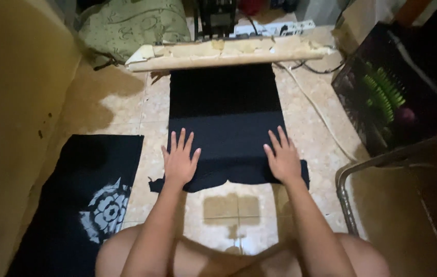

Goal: Smoothing and positioning black fabric pieces on a heat press machine for printing.

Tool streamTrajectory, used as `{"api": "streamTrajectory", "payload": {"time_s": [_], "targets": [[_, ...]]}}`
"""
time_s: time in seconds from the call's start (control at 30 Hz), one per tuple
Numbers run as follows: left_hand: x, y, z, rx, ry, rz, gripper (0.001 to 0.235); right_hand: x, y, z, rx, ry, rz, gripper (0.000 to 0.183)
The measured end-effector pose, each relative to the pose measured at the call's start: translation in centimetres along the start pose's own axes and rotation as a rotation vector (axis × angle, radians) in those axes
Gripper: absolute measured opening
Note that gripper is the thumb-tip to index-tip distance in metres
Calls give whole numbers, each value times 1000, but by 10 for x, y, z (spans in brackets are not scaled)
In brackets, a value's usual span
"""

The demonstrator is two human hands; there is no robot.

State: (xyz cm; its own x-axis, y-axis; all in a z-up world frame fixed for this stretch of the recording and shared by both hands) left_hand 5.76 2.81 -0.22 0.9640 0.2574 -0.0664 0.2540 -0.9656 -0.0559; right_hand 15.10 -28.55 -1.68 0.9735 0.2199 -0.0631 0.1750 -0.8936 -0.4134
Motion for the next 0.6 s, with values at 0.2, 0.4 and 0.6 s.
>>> {"api": "streamTrajectory", "payload": {"time_s": [0.2, 0.4, 0.6], "targets": [[16, -7, -21, 62, -13, -51, 67, -4, -40, -13, -87, 42, -7, 62], [90, 14, -18, 5, 16, 125, 63, 10, -101, -2, -62, -42, -179, 62], [153, -35, 12, 1, 47, -3, 56, 21, -18, 0, -53, 10, 230, 62]]}}
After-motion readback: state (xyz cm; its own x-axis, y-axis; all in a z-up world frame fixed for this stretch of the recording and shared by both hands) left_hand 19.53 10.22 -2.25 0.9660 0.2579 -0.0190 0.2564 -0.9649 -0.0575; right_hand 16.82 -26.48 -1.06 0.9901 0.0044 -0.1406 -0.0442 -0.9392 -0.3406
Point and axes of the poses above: each hand's wrist, its own x-axis towards the middle knuckle, its own z-axis out of the palm, y = z × x, the point moved 8 cm from there along x, towards the middle knuckle, and after that the axes turned 12 degrees about x, right-handed, at the moved point
